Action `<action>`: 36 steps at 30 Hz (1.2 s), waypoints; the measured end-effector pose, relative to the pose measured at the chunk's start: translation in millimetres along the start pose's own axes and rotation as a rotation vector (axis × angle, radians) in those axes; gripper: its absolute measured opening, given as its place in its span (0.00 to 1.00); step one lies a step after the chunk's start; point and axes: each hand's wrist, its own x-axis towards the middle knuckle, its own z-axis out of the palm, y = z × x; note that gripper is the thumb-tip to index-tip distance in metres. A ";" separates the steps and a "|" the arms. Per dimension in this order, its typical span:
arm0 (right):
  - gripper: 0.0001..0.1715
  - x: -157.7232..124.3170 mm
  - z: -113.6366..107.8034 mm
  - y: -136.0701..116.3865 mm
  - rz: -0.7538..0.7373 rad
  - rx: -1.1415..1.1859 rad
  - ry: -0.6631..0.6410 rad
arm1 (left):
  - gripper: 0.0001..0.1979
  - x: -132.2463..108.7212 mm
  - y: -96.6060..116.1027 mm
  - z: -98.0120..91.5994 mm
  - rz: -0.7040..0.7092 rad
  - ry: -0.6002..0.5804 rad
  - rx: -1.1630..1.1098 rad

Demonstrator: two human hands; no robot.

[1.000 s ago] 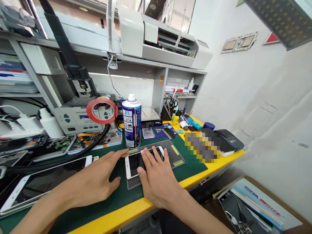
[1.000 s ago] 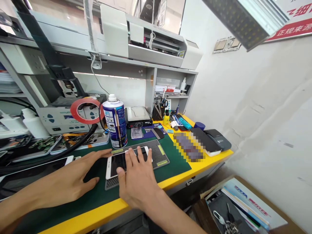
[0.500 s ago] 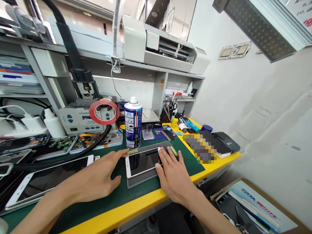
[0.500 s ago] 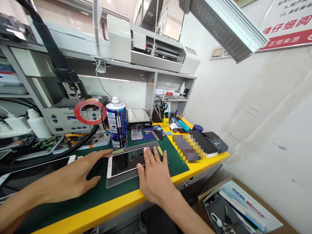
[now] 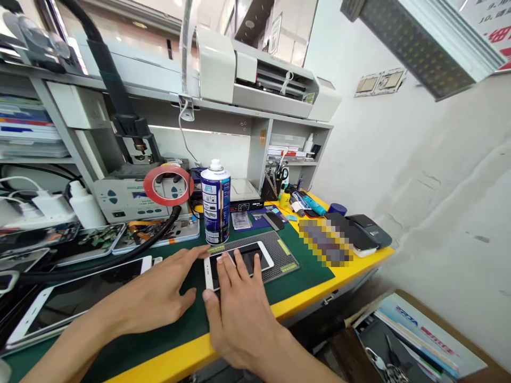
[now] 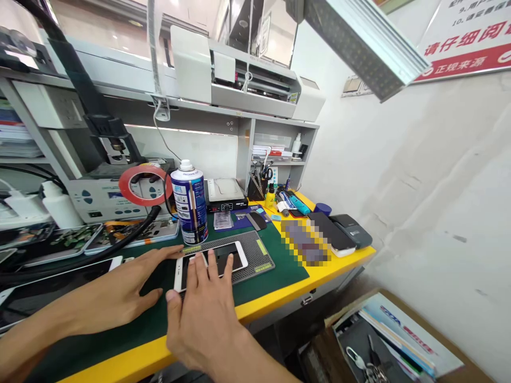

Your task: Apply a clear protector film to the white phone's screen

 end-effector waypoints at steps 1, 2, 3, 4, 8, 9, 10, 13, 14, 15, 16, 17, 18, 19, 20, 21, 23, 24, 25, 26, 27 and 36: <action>0.40 0.6 1.8 -4.1 -0.007 0.025 0.006 | 0.36 0.1 -1.2 0.3 -0.002 -0.003 0.000; 0.40 0.6 3.2 -7.5 -0.009 0.044 0.015 | 0.36 0.3 -1.9 0.4 -0.007 -0.010 0.003; 0.39 0.0 4.1 -10.4 -0.011 0.060 0.021 | 0.36 0.5 -2.3 0.5 -0.012 -0.022 0.008; 0.39 -1.1 4.6 -12.7 -0.015 0.074 0.021 | 0.36 0.7 -2.4 0.4 -0.016 -0.031 0.011; 0.38 -8.3 3.8 -18.1 -0.035 0.106 0.011 | 0.36 0.8 -2.3 0.9 -0.022 -0.028 0.010; 0.37 -10.5 3.6 -18.4 -0.044 0.103 0.014 | 0.36 0.6 -2.4 1.1 -0.020 -0.024 0.008; 0.37 -12.6 3.6 -18.3 -0.054 0.097 0.019 | 0.36 0.4 -2.4 1.2 -0.017 -0.022 0.006; 0.35 -18.6 3.9 -13.2 -0.079 0.059 0.041 | 0.36 -0.2 -2.7 1.4 -0.010 -0.025 0.007; 0.34 -20.5 3.6 -9.9 -0.088 0.040 0.044 | 0.36 -0.2 -2.8 1.4 -0.008 -0.025 0.010; 0.34 -22.4 2.9 -5.9 -0.099 0.018 0.039 | 0.36 -0.1 -2.9 1.6 -0.007 -0.024 0.015; 0.34 -24.3 1.7 -1.5 -0.110 -0.006 0.026 | 0.36 0.2 -3.0 1.7 -0.007 -0.021 0.022; 0.34 -26.1 0.0 3.2 -0.119 -0.029 0.009 | 0.37 0.5 -3.1 1.9 -0.010 -0.021 0.029; 0.34 -28.0 -2.1 8.0 -0.123 -0.050 -0.006 | 0.37 1.0 -3.1 2.0 -0.015 -0.026 0.035; 0.34 -29.8 -4.3 12.7 -0.122 -0.070 -0.017 | 0.38 1.5 -3.0 2.1 -0.025 -0.032 0.038; 0.34 -31.6 -6.4 17.1 -0.116 -0.087 -0.022 | 0.38 2.0 -2.8 2.2 -0.036 -0.038 0.037; 0.34 -33.3 -8.5 21.4 -0.106 -0.104 -0.016 | 0.38 2.6 -2.6 2.2 -0.044 -0.041 0.031; 0.33 -36.6 -11.7 29.8 -0.080 -0.134 -0.005 | 0.39 3.4 -2.2 2.1 -0.047 -0.031 0.011; 0.33 -38.2 -13.0 34.0 -0.068 -0.149 0.001 | 0.39 3.6 -2.1 2.1 -0.043 -0.020 0.002; 0.32 -39.8 -14.1 38.5 -0.055 -0.165 0.009 | 0.39 3.7 -2.2 2.1 -0.040 -0.005 -0.006; 0.32 -41.4 -15.1 43.1 -0.045 -0.181 0.019 | 0.39 3.7 -2.5 2.2 -0.037 0.001 -0.010; 0.31 -42.9 -16.2 47.9 -0.038 -0.198 0.030 | 0.38 3.5 -3.0 2.3 -0.037 0.003 -0.012; 0.27 -46.4 -29.9 80.9 0.007 -0.283 0.144 | 0.39 2.9 -11.5 7.0 -0.053 -0.016 -0.009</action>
